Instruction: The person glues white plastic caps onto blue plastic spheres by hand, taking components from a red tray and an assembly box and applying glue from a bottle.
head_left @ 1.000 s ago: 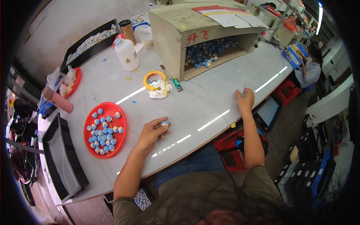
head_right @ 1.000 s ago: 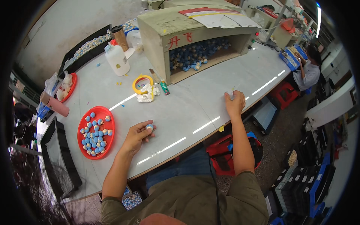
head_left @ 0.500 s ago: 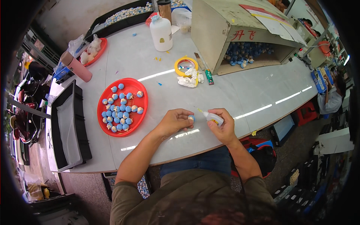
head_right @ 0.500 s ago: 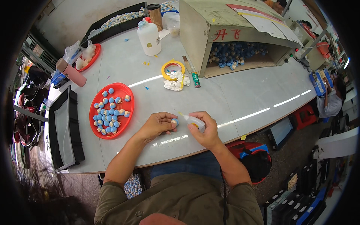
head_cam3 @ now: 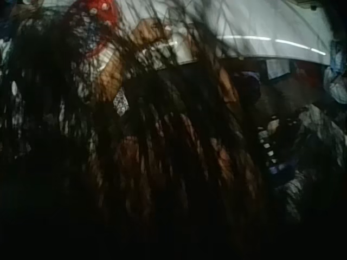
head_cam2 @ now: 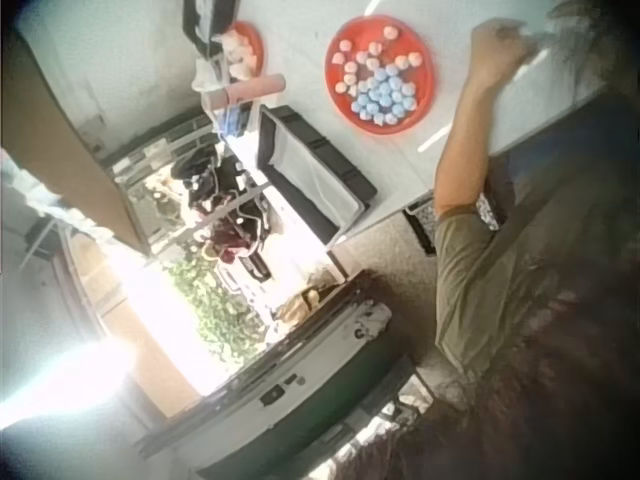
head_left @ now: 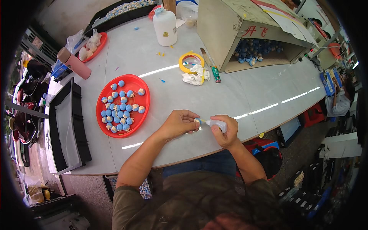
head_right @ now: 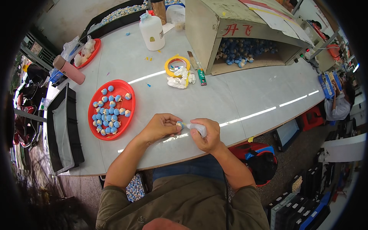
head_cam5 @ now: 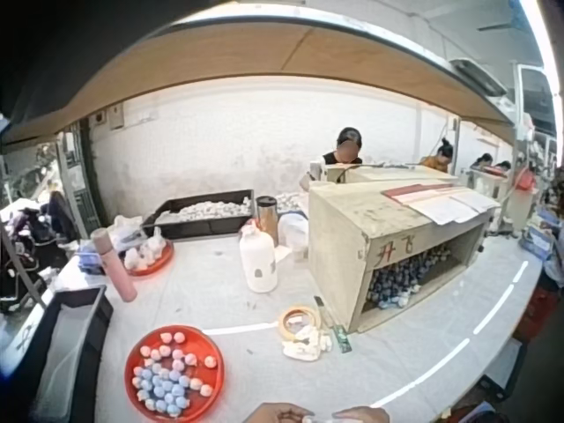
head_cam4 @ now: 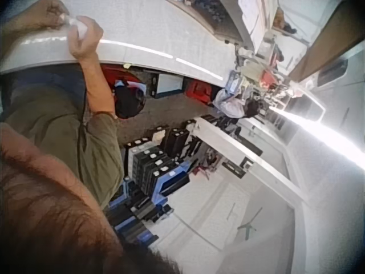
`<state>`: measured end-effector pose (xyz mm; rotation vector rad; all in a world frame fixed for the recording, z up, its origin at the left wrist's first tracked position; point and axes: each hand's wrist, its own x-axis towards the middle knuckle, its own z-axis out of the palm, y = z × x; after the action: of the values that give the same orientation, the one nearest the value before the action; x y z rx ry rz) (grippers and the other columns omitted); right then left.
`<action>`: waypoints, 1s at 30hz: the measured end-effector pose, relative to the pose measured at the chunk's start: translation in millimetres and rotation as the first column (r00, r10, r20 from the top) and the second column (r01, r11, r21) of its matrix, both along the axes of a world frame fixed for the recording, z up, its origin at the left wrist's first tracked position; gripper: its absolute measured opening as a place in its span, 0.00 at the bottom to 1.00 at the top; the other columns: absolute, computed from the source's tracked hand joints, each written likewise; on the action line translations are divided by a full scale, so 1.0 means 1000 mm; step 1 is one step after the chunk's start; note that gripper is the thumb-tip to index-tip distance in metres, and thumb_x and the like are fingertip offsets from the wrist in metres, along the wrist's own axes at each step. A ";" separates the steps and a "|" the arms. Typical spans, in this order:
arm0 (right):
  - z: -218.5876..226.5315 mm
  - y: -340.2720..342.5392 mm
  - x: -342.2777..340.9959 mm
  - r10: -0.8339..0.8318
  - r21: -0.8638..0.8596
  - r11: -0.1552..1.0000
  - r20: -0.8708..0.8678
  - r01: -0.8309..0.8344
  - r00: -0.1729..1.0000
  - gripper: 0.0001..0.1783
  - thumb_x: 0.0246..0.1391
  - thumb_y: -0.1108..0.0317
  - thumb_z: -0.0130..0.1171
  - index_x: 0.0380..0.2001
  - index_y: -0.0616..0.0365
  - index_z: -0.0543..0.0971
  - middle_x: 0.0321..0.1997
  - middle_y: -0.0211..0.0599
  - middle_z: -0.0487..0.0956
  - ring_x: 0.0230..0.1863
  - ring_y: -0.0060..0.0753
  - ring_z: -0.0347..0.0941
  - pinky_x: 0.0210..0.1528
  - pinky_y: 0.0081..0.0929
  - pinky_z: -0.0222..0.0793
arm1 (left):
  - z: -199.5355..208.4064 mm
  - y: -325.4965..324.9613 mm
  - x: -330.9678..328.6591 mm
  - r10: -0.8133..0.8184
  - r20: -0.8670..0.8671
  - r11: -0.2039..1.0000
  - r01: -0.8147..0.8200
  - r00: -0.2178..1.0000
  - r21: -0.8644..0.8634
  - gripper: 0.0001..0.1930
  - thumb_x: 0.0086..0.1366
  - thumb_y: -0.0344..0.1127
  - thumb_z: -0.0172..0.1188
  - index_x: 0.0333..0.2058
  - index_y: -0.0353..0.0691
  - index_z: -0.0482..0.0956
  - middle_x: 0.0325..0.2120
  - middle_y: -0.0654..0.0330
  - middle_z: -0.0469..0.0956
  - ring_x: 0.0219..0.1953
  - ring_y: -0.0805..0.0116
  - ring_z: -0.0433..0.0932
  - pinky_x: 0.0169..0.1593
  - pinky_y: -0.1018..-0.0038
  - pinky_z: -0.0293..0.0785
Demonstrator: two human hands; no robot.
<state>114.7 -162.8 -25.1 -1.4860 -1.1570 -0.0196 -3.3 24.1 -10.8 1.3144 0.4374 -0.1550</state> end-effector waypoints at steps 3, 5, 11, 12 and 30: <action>0.002 0.000 -0.001 -0.004 -0.029 1.000 -0.006 0.004 1.000 0.11 0.47 0.72 0.60 0.35 0.66 0.79 0.28 0.45 0.80 0.25 0.40 0.78 0.29 0.29 0.73 | -0.001 0.000 0.001 -0.006 0.012 1.000 0.006 1.000 -0.015 0.19 0.60 0.30 0.66 0.47 0.24 0.74 0.33 0.54 0.81 0.33 0.73 0.81 0.34 0.80 0.77; 0.003 0.001 -0.002 -0.003 -0.060 0.998 -0.001 0.003 1.000 0.11 0.47 0.72 0.61 0.35 0.66 0.78 0.27 0.45 0.80 0.25 0.41 0.78 0.29 0.29 0.73 | 0.000 -0.001 0.000 -0.007 0.014 1.000 0.007 1.000 -0.017 0.19 0.61 0.30 0.66 0.47 0.24 0.74 0.33 0.54 0.81 0.33 0.73 0.81 0.34 0.80 0.77; 0.000 0.006 -0.002 -0.044 0.038 0.999 0.151 0.039 0.988 0.12 0.44 0.73 0.62 0.34 0.65 0.78 0.25 0.44 0.79 0.22 0.42 0.76 0.26 0.30 0.71 | 0.003 -0.001 0.000 0.025 -0.020 0.999 -0.025 0.999 -0.023 0.19 0.61 0.31 0.66 0.46 0.25 0.74 0.33 0.55 0.81 0.34 0.72 0.81 0.34 0.81 0.76; 0.000 0.005 -0.001 -0.053 0.041 0.998 0.149 0.048 0.987 0.12 0.44 0.73 0.62 0.34 0.65 0.78 0.25 0.44 0.79 0.22 0.42 0.76 0.26 0.30 0.71 | 0.005 -0.001 0.002 0.050 -0.045 0.998 -0.051 0.998 -0.030 0.18 0.61 0.31 0.66 0.46 0.27 0.75 0.33 0.56 0.81 0.33 0.72 0.81 0.34 0.82 0.76; 0.007 0.005 -0.006 -0.107 0.055 0.994 0.417 0.093 0.903 0.17 0.39 0.73 0.66 0.36 0.63 0.77 0.20 0.36 0.74 0.17 0.36 0.69 0.20 0.29 0.62 | 0.003 0.000 0.001 0.118 -0.036 0.989 -0.121 0.992 -0.080 0.17 0.63 0.35 0.65 0.46 0.31 0.75 0.36 0.56 0.82 0.38 0.71 0.82 0.34 0.83 0.75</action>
<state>108.3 -157.6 -18.5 -1.5532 -1.4117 -0.4483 -2.2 24.3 -8.2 1.2032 0.5293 -0.0923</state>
